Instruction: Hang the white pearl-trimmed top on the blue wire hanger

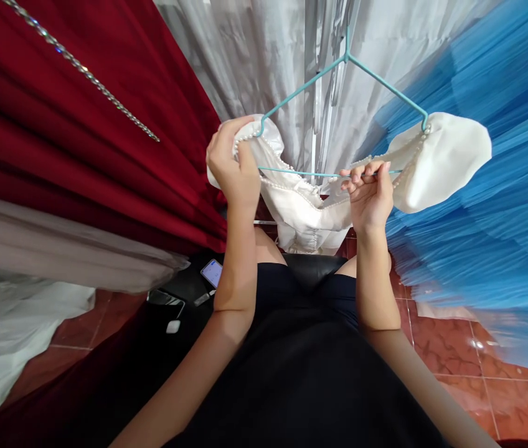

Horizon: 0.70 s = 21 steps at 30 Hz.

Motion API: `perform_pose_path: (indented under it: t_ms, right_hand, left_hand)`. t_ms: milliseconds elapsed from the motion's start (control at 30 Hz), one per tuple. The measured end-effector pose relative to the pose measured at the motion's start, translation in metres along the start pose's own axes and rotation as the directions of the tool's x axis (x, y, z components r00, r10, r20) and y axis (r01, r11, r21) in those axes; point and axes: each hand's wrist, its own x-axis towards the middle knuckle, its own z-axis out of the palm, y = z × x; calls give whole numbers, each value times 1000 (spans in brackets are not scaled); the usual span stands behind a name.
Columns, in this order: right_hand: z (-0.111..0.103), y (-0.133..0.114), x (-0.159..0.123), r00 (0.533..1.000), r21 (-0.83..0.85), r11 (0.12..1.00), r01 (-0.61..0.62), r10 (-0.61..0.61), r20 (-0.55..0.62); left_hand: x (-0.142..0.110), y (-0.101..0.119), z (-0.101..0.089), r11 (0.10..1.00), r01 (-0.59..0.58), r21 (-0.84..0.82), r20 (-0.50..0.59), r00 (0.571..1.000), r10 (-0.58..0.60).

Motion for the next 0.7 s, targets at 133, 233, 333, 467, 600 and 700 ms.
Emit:
perform_pose_path:
  t_ms: [133, 233, 333, 467, 600, 700]
  right_hand:
    - [-6, -3, 5, 999, -70, 997, 34, -34, 2]
    - [-5, -2, 5, 1000, -18, 1000, 21, -20, 16]
    - [5, 3, 0, 998, 68, 996, -51, 49, 37]
    - [21, 16, 0, 993, 163, 980, -118, 117, 17]
    - [25, 24, 7, 998, 113, 992, -64, 63, 7]
    - [18, 18, 7, 998, 61, 996, -58, 59, -12]
  left_hand:
    - [34, -23, -25, 978, 161, -130, -153, 972, -181]
    - [35, -46, -50, 979, 127, -162, -331, 927, -175]
    - [3, -58, -58, 985, 125, -121, -357, 920, -161]
    - [-56, -41, -30, 931, 271, -246, -90, 950, -300]
    - [-78, -4, 12, 861, 328, -389, 238, 939, -250]
    - [-78, 15, 36, 813, 312, -492, 240, 946, -218]
